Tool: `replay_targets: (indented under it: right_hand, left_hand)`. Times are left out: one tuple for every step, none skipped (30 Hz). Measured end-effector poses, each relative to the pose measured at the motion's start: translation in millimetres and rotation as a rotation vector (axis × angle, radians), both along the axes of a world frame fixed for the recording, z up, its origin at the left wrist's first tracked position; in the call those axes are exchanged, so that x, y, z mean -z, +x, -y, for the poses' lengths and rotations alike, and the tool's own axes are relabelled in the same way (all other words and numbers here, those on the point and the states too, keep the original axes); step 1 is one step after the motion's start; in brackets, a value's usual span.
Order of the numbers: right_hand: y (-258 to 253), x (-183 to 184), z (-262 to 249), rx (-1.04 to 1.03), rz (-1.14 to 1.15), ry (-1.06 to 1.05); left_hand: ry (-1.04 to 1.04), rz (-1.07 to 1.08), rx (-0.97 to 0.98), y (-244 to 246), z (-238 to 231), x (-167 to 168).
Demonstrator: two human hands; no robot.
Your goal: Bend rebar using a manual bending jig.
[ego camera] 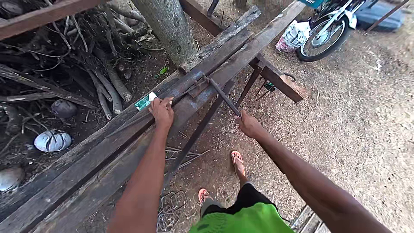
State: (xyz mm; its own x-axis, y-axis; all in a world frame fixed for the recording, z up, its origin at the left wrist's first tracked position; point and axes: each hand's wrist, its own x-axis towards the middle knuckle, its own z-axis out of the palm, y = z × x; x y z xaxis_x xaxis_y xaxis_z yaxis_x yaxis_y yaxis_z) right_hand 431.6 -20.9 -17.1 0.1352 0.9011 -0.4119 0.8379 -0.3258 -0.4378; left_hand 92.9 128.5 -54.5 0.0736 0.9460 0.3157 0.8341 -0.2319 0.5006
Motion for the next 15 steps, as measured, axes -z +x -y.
replay_targets:
  right_hand:
    - [13, 5, -3, -0.070, -0.070, 0.004]
    - [24, 10, -6, -0.120, -0.129, 0.014]
    - [33, 13, -11, -0.142, -0.171, 0.032]
    - [39, 17, -14, -0.141, -0.203, 0.050]
    - [43, 20, -15, -0.133, -0.231, 0.063]
    - [47, 23, -14, -0.131, -0.255, 0.066]
    - [51, 26, -14, -0.133, -0.287, 0.060]
    - [53, 30, -13, -0.127, -0.334, 0.052]
    - [55, 33, -12, -0.120, -0.387, 0.040]
    - [55, 36, -12, -0.113, -0.440, 0.030]
    - [55, 36, -13, -0.101, -0.489, 0.016]
    - [54, 36, -15, -0.089, -0.535, 0.002]
    - [53, 36, -16, -0.081, -0.580, -0.016]
    - [52, 36, -16, -0.068, -0.622, -0.032]
    - [51, 36, -14, -0.049, -0.663, -0.045]
  left_hand:
    - [0.003, 0.002, 0.001, 0, 0, 0]
    - [0.008, 0.005, -0.002, -1, 0, 1]
    - [0.014, 0.011, -0.011, -1, -1, 2]
    - [0.018, 0.016, -0.018, -1, -2, 3]
    - [0.016, 0.018, -0.021, -2, -2, 4]
    - [0.012, 0.019, -0.020, -2, -1, 4]
    - [0.008, 0.019, -0.018, -2, -1, 4]
    - [0.004, 0.018, -0.017, -2, 0, 5]
    - [0.006, 0.016, -0.018, -2, 0, 5]
    - [0.009, 0.019, -0.019, -2, 0, 6]
    - [0.011, 0.025, -0.019, -3, -1, 6]
    - [0.012, 0.027, -0.019, -3, 0, 5]
    - [0.012, 0.021, -0.022, -3, 0, 5]
    - [0.010, 0.014, -0.022, -4, 1, 5]
    - [0.006, 0.010, -0.022, -4, 2, 5]
